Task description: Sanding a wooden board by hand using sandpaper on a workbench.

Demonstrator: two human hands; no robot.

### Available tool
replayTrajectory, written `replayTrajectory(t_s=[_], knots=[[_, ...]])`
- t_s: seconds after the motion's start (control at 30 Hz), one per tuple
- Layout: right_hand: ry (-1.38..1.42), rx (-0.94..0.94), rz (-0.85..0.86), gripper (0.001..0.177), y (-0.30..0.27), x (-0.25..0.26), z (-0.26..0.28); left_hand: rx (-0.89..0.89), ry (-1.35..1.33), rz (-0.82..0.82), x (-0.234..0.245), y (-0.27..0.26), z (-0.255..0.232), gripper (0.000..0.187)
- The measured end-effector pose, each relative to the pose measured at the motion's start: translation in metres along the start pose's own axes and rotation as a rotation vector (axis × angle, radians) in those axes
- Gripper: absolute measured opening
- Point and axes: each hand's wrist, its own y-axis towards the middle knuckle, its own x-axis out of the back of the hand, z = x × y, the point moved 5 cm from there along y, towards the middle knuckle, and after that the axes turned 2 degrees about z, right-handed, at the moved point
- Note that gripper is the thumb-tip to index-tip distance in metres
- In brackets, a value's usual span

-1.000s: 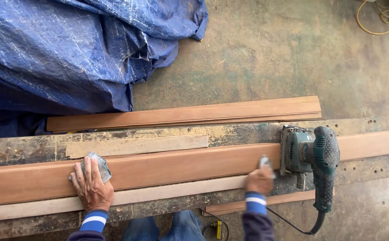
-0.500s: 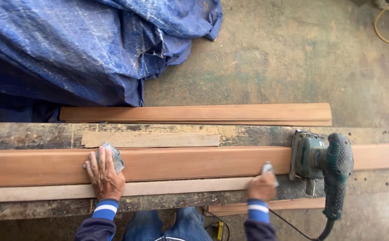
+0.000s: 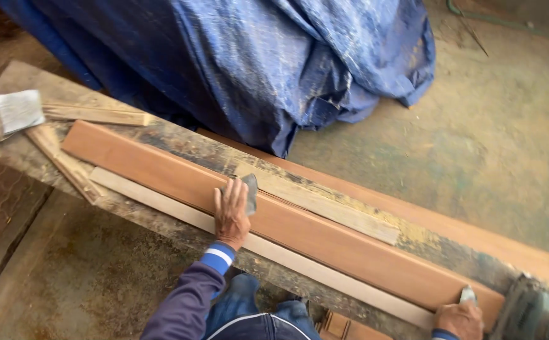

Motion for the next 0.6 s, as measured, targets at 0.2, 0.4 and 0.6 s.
replayTrajectory(t_s=[0.2,0.4,0.6], knots=[[0.262,0.304,0.071,0.024,-0.079,0.006,0.284,0.064,0.229,-0.164,0.091,0.041,0.119,0.063],[0.237,0.714,0.21,0.044,-0.13,0.082,0.457,-0.079,0.128,0.102,0.03,0.017,0.167,0.066],[0.0,0.031,0.1,0.011,-0.052,0.054,0.247,-0.141,-0.059,0.087,0.046,0.016,0.158,0.064]])
